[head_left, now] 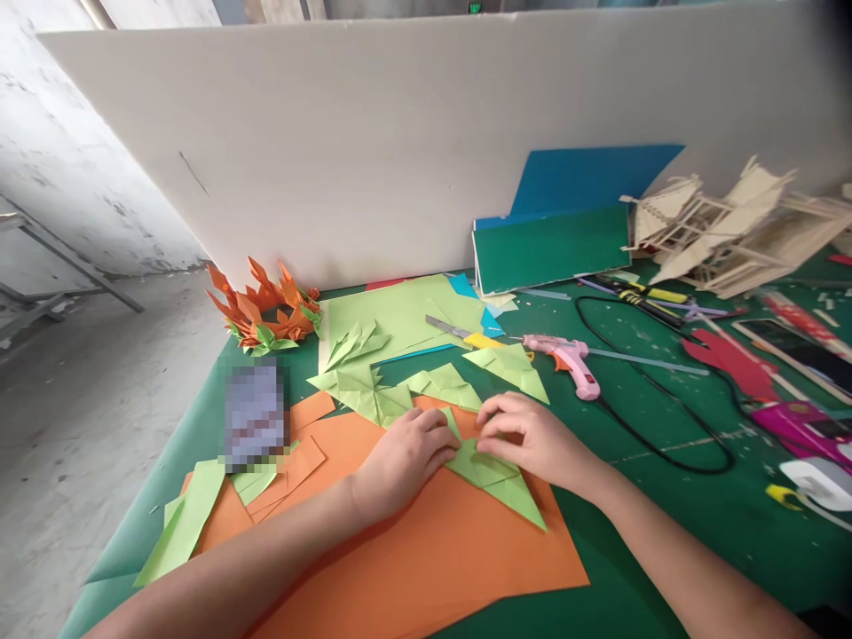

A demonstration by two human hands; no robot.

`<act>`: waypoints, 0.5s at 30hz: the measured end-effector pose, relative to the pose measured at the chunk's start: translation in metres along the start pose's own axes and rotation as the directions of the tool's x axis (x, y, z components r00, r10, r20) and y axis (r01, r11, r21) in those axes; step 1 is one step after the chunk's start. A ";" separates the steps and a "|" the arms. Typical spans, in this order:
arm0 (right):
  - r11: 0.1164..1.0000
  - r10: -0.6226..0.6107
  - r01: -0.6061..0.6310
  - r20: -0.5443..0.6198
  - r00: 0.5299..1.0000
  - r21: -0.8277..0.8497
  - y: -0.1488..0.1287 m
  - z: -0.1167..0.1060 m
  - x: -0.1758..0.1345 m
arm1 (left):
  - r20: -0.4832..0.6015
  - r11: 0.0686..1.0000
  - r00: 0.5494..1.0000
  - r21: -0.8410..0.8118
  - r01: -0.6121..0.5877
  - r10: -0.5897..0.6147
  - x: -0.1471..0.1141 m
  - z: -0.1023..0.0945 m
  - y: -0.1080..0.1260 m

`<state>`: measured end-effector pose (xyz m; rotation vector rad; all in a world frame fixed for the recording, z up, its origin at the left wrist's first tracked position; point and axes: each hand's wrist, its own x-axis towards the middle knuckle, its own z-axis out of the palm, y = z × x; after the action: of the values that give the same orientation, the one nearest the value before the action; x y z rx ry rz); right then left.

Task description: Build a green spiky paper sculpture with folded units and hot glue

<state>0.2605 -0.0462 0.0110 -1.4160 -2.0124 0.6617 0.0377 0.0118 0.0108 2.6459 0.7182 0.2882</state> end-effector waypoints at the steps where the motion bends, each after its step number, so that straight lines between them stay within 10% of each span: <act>1: 1.000 -0.001 -0.001 -0.082 0.997 -0.022 0.002 -0.003 0.001 | -0.005 1.000 1.000 -0.008 -0.002 0.002 0.000 0.001 0.000; 5: 0.971 -0.051 -0.066 -0.472 0.880 -0.229 0.028 -0.027 0.001 | -0.014 1.000 1.000 0.019 -0.002 0.003 0.000 0.004 -0.002; 9: 0.831 0.033 -0.428 -0.737 0.676 -0.356 0.074 -0.062 -0.011 | 0.003 0.998 1.000 0.061 0.022 -0.022 0.000 0.004 -0.002; 15: 0.693 0.527 -0.705 -0.562 0.637 -0.149 0.100 -0.070 -0.017 | 0.053 0.994 0.998 0.105 0.029 -0.035 0.002 0.004 -0.005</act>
<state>0.3803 -0.0262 -0.0114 -2.2928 -1.2383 0.1475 0.0382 0.0153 0.0052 2.7257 0.7763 0.1725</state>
